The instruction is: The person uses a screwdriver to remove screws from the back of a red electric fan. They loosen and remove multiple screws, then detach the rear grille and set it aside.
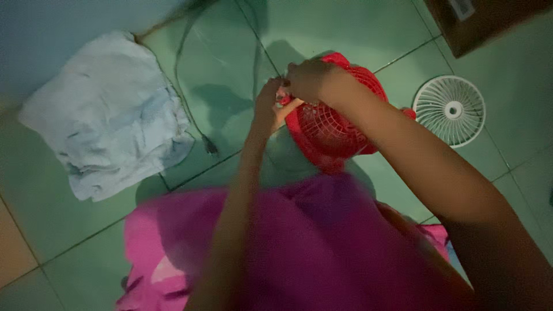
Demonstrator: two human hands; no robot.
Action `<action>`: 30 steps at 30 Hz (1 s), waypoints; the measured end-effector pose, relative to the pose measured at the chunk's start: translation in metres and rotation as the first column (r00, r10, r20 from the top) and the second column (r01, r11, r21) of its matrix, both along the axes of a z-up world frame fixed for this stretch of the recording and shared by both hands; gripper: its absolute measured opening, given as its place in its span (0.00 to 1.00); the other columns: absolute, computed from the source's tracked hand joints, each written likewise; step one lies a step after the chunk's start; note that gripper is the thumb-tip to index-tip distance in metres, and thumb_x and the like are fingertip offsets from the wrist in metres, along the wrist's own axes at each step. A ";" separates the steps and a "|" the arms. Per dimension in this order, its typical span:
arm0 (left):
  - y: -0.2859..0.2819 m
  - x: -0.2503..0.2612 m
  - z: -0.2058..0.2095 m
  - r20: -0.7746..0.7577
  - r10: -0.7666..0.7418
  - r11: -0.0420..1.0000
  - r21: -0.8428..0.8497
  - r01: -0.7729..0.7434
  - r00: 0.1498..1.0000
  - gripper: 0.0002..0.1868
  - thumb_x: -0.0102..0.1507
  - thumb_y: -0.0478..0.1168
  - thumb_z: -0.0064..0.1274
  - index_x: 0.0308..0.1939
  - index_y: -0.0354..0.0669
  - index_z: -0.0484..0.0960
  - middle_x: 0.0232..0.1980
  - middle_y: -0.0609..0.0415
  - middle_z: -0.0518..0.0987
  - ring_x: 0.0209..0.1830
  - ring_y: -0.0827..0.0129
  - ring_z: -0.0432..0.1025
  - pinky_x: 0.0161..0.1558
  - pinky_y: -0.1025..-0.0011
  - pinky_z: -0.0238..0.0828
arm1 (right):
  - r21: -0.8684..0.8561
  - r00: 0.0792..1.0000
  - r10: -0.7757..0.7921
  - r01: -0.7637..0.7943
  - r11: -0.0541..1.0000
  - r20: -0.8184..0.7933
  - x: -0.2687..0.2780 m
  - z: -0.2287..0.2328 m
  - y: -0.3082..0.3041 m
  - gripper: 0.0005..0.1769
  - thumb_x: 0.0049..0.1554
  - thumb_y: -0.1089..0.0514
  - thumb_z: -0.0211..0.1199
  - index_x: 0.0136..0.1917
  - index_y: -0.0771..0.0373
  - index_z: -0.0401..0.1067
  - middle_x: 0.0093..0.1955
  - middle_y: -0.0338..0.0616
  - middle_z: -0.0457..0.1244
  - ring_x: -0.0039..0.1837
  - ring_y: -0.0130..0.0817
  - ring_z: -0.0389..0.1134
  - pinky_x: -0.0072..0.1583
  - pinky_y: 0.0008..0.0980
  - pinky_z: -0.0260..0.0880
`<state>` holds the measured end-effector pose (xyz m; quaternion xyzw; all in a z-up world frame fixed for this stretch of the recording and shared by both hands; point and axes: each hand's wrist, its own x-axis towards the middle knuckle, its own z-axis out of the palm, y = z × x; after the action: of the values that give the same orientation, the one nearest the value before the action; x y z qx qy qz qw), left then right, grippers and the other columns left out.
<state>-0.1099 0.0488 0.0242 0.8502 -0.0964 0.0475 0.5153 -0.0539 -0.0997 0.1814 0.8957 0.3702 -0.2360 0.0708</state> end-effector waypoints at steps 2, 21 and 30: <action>0.015 0.003 0.015 0.023 -0.129 0.992 -0.014 0.129 0.991 0.30 0.64 0.55 0.64 0.64 0.45 0.77 0.62 0.49 0.77 0.59 0.57 0.73 0.55 0.60 0.76 | -0.067 0.922 -0.347 0.340 0.938 -0.170 -0.001 0.006 0.002 0.31 0.67 0.49 0.57 0.77 0.65 0.56 0.54 0.62 0.71 0.54 0.54 0.75 0.51 0.50 0.76; -0.022 -0.021 0.037 0.154 0.196 0.981 -0.026 -0.194 0.968 0.19 0.59 0.43 0.69 0.48 0.34 0.85 0.47 0.44 0.85 0.45 0.60 0.80 0.45 0.62 0.79 | 0.025 0.968 -0.219 0.218 0.976 0.121 -0.015 0.000 0.002 0.22 0.64 0.50 0.57 0.70 0.52 0.69 0.66 0.59 0.60 0.63 0.57 0.66 0.52 0.51 0.75; -0.018 -0.003 0.055 0.075 -0.006 0.992 0.128 -0.003 0.997 0.21 0.61 0.53 0.69 0.47 0.42 0.84 0.35 0.51 0.85 0.32 0.64 0.76 0.40 0.67 0.77 | 0.114 0.964 -0.205 0.187 0.976 0.171 -0.011 -0.011 -0.006 0.25 0.63 0.45 0.64 0.62 0.68 0.72 0.45 0.56 0.70 0.47 0.50 0.75 0.46 0.47 0.78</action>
<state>-0.1131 0.0308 0.0792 0.8791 -0.1191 0.0727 0.4557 -0.0645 -0.1058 0.1700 0.9481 0.2827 -0.1410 0.0369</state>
